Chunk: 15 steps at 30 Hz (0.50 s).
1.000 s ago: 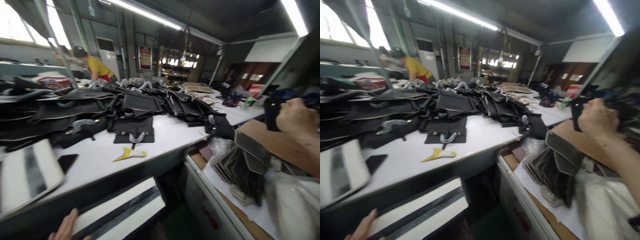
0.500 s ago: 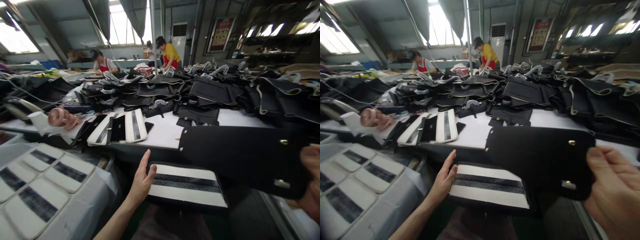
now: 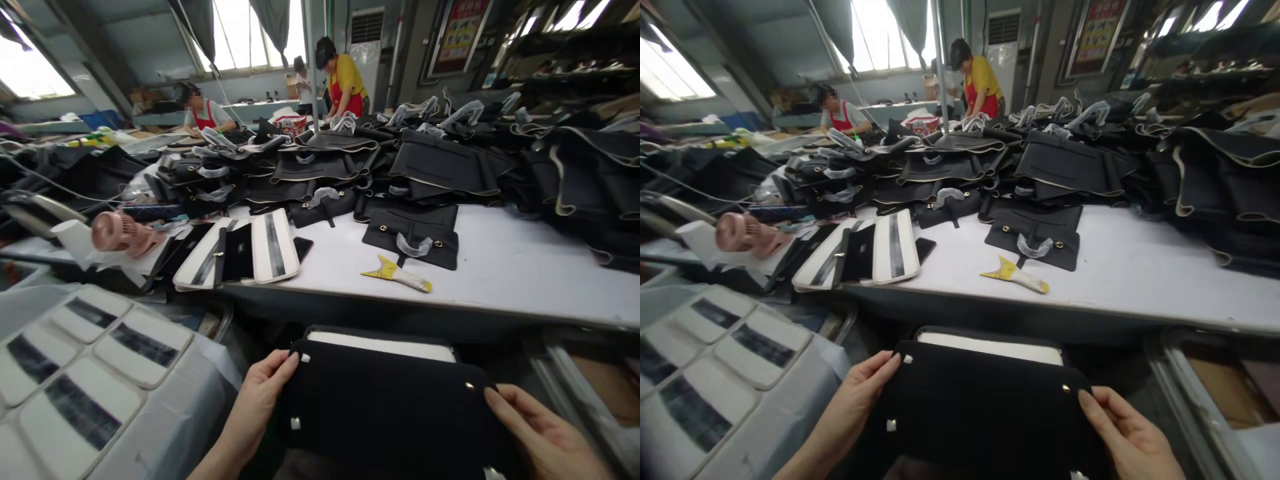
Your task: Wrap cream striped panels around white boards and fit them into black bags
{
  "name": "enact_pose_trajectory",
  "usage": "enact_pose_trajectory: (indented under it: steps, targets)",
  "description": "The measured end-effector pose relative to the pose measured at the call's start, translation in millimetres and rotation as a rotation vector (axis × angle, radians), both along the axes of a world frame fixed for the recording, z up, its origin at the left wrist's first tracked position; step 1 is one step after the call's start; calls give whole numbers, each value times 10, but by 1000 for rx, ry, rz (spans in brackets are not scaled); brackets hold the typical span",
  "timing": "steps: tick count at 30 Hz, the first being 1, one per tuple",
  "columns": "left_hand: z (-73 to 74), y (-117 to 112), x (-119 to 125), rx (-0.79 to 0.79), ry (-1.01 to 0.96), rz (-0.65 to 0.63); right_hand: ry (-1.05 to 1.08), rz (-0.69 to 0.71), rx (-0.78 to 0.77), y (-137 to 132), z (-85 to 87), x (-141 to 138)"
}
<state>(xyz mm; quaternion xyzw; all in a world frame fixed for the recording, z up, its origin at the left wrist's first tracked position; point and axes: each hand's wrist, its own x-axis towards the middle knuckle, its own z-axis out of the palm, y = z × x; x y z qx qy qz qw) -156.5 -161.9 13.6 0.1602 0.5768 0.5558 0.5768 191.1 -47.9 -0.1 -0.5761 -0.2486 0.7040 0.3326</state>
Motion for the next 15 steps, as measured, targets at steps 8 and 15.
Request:
enact_pose_trajectory:
  steps: [8,15]
  targets:
    - [-90,430,-96,-78,292,-64,-275,-10,293,348,-109,-85]
    - [-357,547,-259,-101,514,-105,-270,22,175,568,-183,-158]
